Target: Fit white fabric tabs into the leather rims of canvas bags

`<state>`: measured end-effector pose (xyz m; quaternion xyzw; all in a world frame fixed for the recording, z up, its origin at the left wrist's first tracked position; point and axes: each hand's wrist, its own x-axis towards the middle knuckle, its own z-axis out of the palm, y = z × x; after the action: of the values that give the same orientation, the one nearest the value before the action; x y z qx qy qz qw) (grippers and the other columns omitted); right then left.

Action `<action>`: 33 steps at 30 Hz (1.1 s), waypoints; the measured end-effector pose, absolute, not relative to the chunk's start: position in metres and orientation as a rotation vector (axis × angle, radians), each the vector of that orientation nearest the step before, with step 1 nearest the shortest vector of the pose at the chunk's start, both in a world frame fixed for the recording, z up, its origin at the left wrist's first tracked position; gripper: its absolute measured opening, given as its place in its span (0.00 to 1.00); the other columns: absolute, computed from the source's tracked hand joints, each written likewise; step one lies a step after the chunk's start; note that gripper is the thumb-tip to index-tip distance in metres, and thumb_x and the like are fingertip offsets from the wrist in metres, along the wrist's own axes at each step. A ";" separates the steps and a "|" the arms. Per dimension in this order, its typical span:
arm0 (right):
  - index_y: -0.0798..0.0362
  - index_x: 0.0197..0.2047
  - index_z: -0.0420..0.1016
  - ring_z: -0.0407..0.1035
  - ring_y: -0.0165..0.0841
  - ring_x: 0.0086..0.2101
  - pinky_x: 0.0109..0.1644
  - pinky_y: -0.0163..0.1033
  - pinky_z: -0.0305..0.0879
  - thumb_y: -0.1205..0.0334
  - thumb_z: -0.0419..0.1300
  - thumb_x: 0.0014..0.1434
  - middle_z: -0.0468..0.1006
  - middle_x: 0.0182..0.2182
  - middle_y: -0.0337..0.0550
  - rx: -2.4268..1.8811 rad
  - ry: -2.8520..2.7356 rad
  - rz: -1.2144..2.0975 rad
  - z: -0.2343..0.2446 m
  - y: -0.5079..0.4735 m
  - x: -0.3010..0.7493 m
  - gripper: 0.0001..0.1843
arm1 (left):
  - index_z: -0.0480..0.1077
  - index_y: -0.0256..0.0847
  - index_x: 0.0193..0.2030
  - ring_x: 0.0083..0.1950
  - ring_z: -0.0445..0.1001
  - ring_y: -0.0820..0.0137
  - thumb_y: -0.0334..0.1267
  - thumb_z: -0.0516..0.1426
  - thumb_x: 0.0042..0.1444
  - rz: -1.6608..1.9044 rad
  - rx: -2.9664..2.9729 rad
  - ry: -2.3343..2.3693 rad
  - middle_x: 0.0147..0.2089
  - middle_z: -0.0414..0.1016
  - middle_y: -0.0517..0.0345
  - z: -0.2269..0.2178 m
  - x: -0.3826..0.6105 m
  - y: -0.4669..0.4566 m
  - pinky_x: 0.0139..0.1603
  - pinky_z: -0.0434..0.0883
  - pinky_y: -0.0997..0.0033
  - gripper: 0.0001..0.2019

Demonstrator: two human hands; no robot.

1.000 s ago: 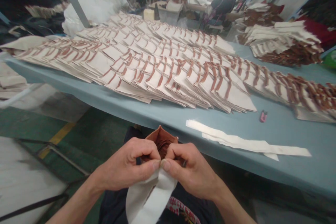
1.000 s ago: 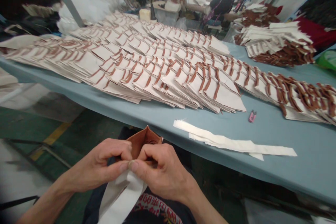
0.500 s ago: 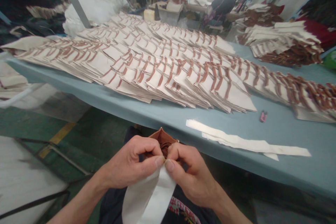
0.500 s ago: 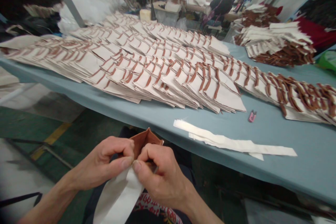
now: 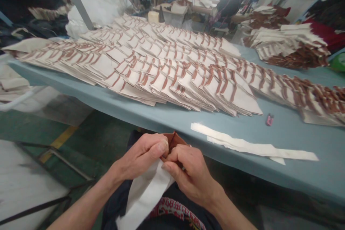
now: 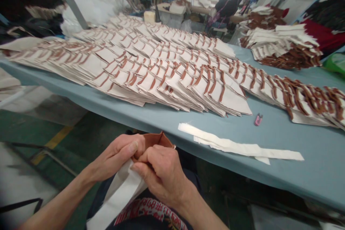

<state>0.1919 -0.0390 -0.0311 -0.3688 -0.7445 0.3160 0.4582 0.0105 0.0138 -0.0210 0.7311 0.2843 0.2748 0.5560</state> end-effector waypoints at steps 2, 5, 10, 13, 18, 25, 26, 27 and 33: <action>0.51 0.29 0.65 0.62 0.28 0.25 0.32 0.35 0.56 0.54 0.54 0.74 0.69 0.24 0.35 -0.911 -1.810 0.830 -0.029 -0.039 0.193 0.20 | 0.54 0.42 0.24 0.29 0.55 0.72 0.59 0.46 0.71 0.644 1.740 0.660 0.25 0.56 0.64 -0.023 0.010 0.015 0.31 0.56 0.69 0.29; 0.51 0.28 0.64 0.61 0.28 0.24 0.30 0.35 0.56 0.55 0.55 0.74 0.68 0.23 0.34 -0.917 -1.778 0.875 -0.025 -0.039 0.195 0.20 | 0.53 0.41 0.23 0.27 0.53 0.74 0.64 0.48 0.68 0.658 1.713 0.637 0.24 0.53 0.66 -0.026 0.011 0.017 0.29 0.53 0.69 0.31; 0.50 0.28 0.65 0.64 0.30 0.25 0.32 0.36 0.59 0.54 0.52 0.74 0.71 0.23 0.37 -0.829 -1.795 0.828 -0.016 -0.039 0.192 0.21 | 0.51 0.42 0.20 0.23 0.49 0.77 0.70 0.51 0.63 0.669 1.467 0.528 0.20 0.49 0.67 -0.034 0.024 0.012 0.24 0.49 0.71 0.35; 0.50 0.29 0.66 0.66 0.30 0.26 0.33 0.37 0.61 0.52 0.51 0.75 0.73 0.24 0.38 -0.784 -1.771 0.821 -0.010 -0.038 0.190 0.22 | 0.48 0.43 0.19 0.22 0.46 0.77 0.77 0.50 0.56 0.705 1.423 0.545 0.19 0.47 0.68 -0.039 0.033 0.012 0.23 0.48 0.71 0.38; 0.51 0.28 0.67 0.62 0.29 0.25 0.29 0.35 0.59 0.45 0.55 0.72 0.68 0.23 0.36 -0.825 -1.588 1.030 -0.010 -0.033 0.192 0.25 | 0.49 0.43 0.19 0.23 0.46 0.77 0.81 0.52 0.48 0.718 1.399 0.600 0.20 0.48 0.67 -0.038 0.043 0.021 0.23 0.48 0.72 0.39; 0.52 0.28 0.65 0.54 0.27 0.23 0.27 0.33 0.54 0.41 0.56 0.69 0.64 0.22 0.34 -0.980 -1.521 1.107 -0.018 -0.020 0.199 0.26 | 0.51 0.44 0.21 0.24 0.46 0.75 0.78 0.48 0.56 0.721 1.439 0.651 0.21 0.48 0.68 -0.027 0.041 0.034 0.24 0.50 0.72 0.36; 0.52 0.28 0.65 0.54 0.27 0.23 0.27 0.33 0.54 0.41 0.57 0.69 0.64 0.22 0.33 -1.001 -1.519 1.114 -0.020 -0.018 0.200 0.25 | 0.52 0.43 0.22 0.24 0.47 0.75 0.77 0.47 0.57 0.721 1.449 0.650 0.22 0.49 0.67 -0.025 0.038 0.035 0.25 0.51 0.71 0.36; 0.52 0.28 0.65 0.55 0.27 0.24 0.27 0.33 0.54 0.42 0.57 0.68 0.64 0.22 0.33 -1.023 -1.518 1.119 -0.021 -0.017 0.202 0.25 | 0.52 0.43 0.22 0.25 0.48 0.74 0.76 0.46 0.59 0.717 1.461 0.645 0.22 0.50 0.67 -0.023 0.034 0.036 0.25 0.52 0.71 0.36; 0.52 0.29 0.65 0.56 0.27 0.25 0.28 0.32 0.53 0.45 0.60 0.66 0.66 0.24 0.33 -1.098 -1.556 1.201 -0.030 -0.003 0.211 0.22 | 0.53 0.42 0.25 0.29 0.50 0.72 0.67 0.45 0.68 0.444 1.656 0.650 0.26 0.50 0.65 -0.013 0.014 0.048 0.30 0.54 0.70 0.31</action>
<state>0.2112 -0.0029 -0.0302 -0.4402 -0.6238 0.4815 0.4305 0.0143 0.0480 -0.0128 0.7167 0.2812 0.1923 0.6085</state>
